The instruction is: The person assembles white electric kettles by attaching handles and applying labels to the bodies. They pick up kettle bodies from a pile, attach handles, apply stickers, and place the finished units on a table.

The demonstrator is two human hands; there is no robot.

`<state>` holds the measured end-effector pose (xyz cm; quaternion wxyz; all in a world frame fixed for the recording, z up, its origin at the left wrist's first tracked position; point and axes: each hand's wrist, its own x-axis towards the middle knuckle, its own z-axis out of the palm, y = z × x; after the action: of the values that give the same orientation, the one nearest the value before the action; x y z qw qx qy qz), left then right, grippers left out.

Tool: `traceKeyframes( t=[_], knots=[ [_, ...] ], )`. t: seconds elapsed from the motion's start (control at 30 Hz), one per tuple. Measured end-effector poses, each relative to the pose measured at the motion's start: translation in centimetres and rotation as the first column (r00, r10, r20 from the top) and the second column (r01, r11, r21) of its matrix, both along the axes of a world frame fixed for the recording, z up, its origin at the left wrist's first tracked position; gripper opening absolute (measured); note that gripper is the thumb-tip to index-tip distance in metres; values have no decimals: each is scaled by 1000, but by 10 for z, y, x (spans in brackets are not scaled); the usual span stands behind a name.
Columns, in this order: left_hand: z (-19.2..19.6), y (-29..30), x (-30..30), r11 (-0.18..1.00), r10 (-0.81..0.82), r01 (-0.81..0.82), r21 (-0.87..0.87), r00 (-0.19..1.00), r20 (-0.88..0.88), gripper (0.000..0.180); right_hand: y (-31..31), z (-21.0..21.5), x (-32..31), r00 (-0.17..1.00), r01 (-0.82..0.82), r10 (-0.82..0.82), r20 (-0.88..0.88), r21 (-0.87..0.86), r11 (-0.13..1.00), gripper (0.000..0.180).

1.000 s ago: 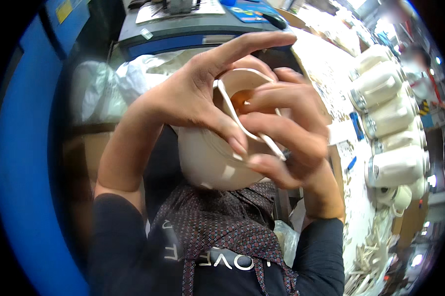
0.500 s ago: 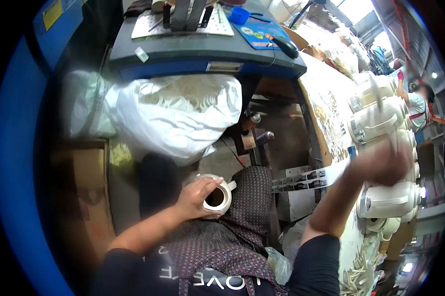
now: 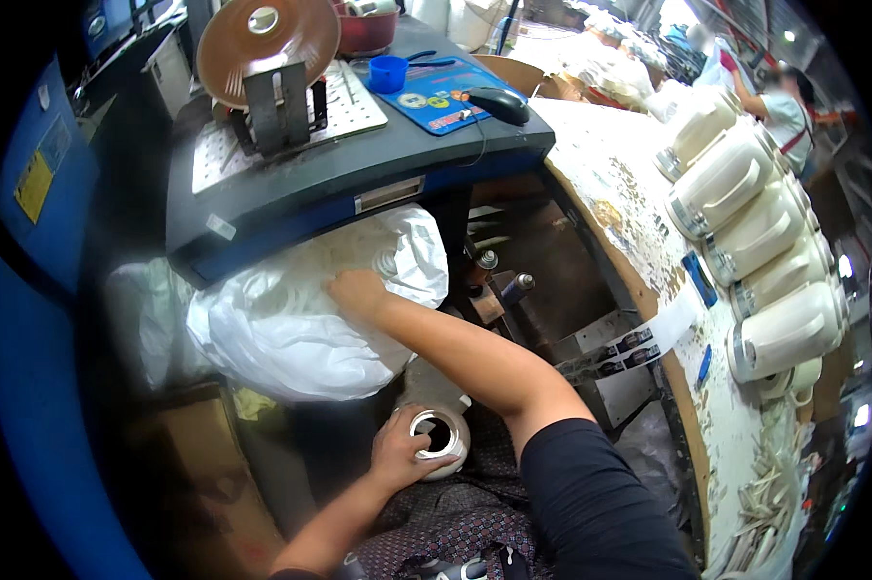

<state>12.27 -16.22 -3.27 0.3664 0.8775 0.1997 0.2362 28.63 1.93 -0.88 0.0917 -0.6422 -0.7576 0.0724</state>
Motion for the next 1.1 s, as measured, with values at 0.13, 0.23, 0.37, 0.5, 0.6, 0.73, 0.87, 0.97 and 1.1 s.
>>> traceKeyframes(
  t=[0.13,0.23,0.37,0.5,0.6,0.73,0.87,0.97,1.1],
  knots=[
    [2,3,-2,998,11,-15,-55,998,-64,38,-8,15,6,976,-156,151,158,19,988,13],
    [9,-3,3,996,-49,39,-79,991,-128,37,-9,5,29,991,-93,71,117,191,977,22],
    [-4,-7,0,994,-82,72,-81,989,-125,34,-4,10,37,980,192,-169,-103,275,942,24],
    [-8,-10,0,994,-105,101,-42,989,-104,36,-31,19,54,920,363,-324,-221,169,916,23],
    [-13,-15,0,999,-52,51,-15,995,-86,35,-54,14,57,810,509,-453,-373,64,858,25],
    [-15,-13,2,999,8,-6,34,998,-66,36,-84,11,60,643,594,-302,-704,208,777,32],
    [-22,-23,-4,984,14,-29,177,997,81,41,-163,9,72,466,633,-129,-876,227,740,24],
    [7,-24,-10,954,8,-80,289,971,241,44,-266,26,82,185,523,-120,-975,-5,852,37],
    [27,-15,-11,930,240,-315,190,910,337,44,-373,0,107,-74,270,-466,-882,-467,842,41]
  ],
)
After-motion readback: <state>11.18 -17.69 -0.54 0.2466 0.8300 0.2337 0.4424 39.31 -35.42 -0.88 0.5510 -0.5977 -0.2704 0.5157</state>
